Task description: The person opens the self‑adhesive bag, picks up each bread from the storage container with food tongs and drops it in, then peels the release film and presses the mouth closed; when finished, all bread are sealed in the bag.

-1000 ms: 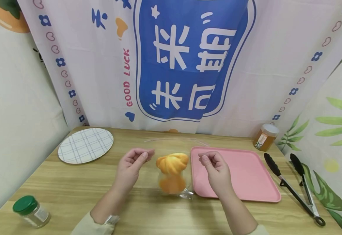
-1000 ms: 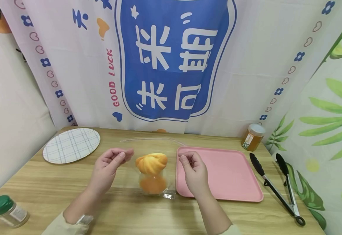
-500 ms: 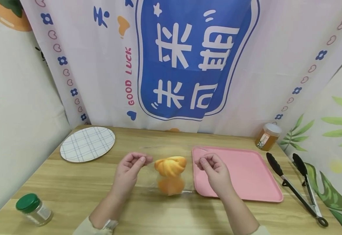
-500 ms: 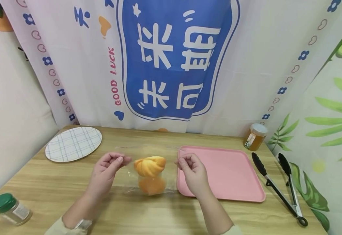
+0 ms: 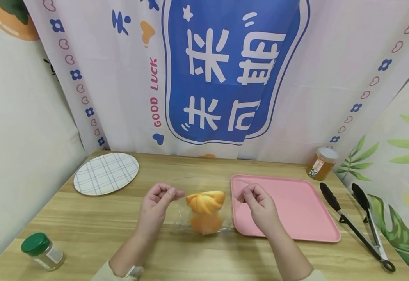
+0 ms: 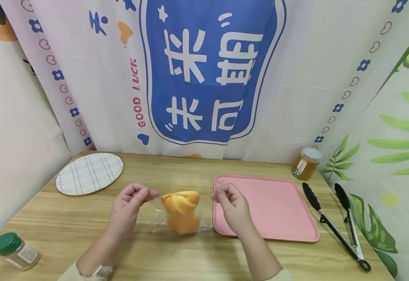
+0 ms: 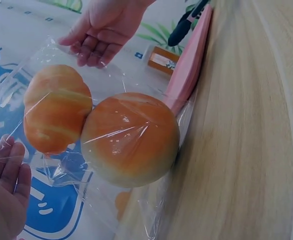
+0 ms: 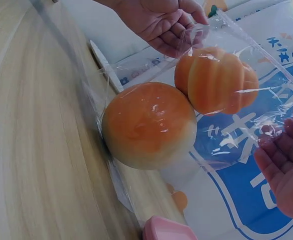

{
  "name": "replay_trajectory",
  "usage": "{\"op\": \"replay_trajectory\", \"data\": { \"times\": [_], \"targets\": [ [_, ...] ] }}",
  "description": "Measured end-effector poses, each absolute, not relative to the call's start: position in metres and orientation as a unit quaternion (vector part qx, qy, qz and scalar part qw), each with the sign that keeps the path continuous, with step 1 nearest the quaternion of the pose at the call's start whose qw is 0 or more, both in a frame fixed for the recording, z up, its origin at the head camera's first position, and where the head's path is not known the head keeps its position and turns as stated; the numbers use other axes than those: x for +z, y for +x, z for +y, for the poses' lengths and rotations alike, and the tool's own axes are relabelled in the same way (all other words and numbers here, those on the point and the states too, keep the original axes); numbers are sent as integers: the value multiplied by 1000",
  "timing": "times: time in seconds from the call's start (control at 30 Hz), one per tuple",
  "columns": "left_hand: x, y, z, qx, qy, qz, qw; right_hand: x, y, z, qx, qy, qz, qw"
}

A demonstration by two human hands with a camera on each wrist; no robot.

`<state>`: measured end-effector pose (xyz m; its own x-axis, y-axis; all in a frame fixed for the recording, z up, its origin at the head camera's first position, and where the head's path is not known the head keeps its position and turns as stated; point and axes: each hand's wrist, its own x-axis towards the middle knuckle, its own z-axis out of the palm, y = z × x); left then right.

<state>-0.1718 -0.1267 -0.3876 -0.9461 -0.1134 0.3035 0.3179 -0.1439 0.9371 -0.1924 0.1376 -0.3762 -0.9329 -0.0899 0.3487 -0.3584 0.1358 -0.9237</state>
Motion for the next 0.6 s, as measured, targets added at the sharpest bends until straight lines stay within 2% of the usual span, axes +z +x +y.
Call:
{"op": "replay_trajectory", "data": {
  "times": [0.37,0.5,0.6],
  "targets": [
    [-386,-170,-125,-725,-121,-646,206,-372,-192,132,641,142,-733,180],
    [-381,-169,-124,-740,-112,-628,215,-369,-193,131,656,124,-725,170],
    [-377,-169,-122,-757,-107,-612,202,-367,-194,131,668,119,-719,149]
  ]
}}
